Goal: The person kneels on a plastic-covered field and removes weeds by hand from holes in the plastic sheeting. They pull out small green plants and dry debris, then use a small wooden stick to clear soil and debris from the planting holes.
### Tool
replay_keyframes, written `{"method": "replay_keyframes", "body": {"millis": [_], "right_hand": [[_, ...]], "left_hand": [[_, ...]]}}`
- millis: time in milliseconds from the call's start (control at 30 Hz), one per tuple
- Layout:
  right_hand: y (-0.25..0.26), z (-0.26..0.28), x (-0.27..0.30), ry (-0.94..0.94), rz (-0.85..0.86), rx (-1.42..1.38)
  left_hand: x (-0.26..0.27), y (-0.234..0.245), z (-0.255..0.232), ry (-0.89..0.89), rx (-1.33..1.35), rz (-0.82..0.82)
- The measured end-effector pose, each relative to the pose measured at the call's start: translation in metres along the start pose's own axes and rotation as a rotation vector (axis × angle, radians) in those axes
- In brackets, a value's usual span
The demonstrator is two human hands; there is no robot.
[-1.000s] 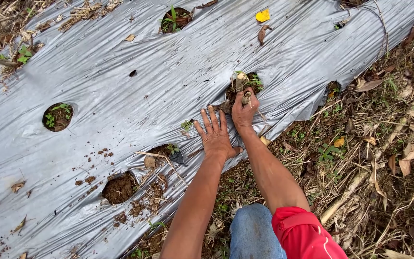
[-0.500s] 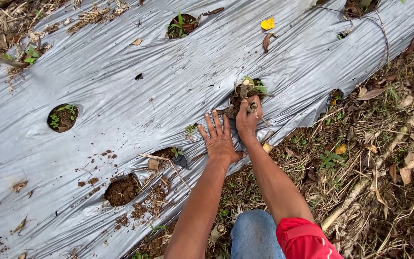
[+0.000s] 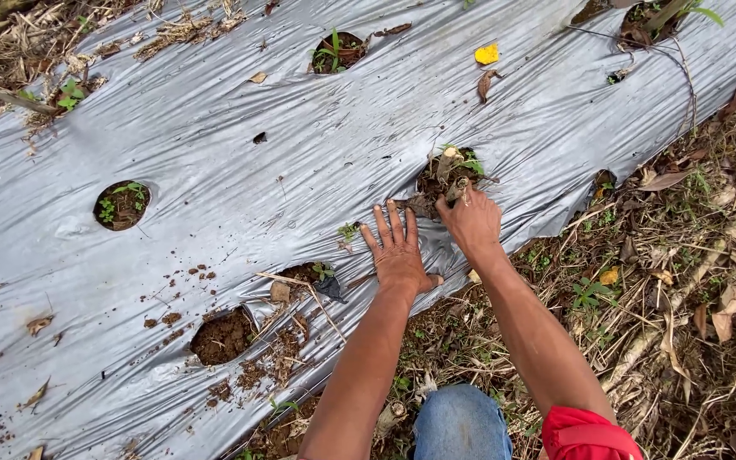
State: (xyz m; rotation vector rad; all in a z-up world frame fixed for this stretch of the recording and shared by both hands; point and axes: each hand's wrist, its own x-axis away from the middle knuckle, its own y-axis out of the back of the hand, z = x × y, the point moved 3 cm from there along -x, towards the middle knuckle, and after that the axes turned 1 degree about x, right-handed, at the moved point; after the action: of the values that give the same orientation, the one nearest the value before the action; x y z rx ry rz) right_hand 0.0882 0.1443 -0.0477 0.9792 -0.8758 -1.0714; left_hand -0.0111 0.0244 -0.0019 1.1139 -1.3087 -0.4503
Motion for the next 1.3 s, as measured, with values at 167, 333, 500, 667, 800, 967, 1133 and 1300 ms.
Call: {"method": "replay_keyframes", "body": {"millis": [167, 333, 500, 667, 800, 967, 1133, 1300], "right_hand": [[-0.018, -0.012, -0.028, 0.069, 0.088, 0.193], [-0.028, -0.009, -0.019, 0.066, 0.103, 0.134], [-0.053, -0.026, -0.036, 0.109, 0.130, 0.268], [-0.034, -0.016, -0.045, 0.126, 0.194, 0.307], [-0.042, -0.013, -0.029, 0.079, 0.174, 0.197], [-0.063, -0.026, -0.030, 0.074, 0.188, 0.212], [-0.038, -0.013, -0.044, -0.029, 0.173, 0.115], [-0.046, -0.018, -0.026, -0.006, 0.094, 0.033]], "left_hand": [[0.001, -0.002, 0.000, 0.004, -0.006, 0.004], [-0.002, -0.004, 0.000, 0.009, -0.015, -0.015], [-0.004, -0.004, 0.001, 0.006, -0.014, -0.030], [-0.004, -0.007, 0.000, 0.004, -0.039, -0.050], [-0.004, -0.010, 0.001, 0.007, -0.034, -0.031], [-0.005, -0.015, 0.000, 0.006, -0.019, -0.005], [-0.004, -0.006, -0.002, 0.001, -0.030, -0.018], [-0.004, -0.007, -0.003, 0.001, -0.022, -0.022]]}}
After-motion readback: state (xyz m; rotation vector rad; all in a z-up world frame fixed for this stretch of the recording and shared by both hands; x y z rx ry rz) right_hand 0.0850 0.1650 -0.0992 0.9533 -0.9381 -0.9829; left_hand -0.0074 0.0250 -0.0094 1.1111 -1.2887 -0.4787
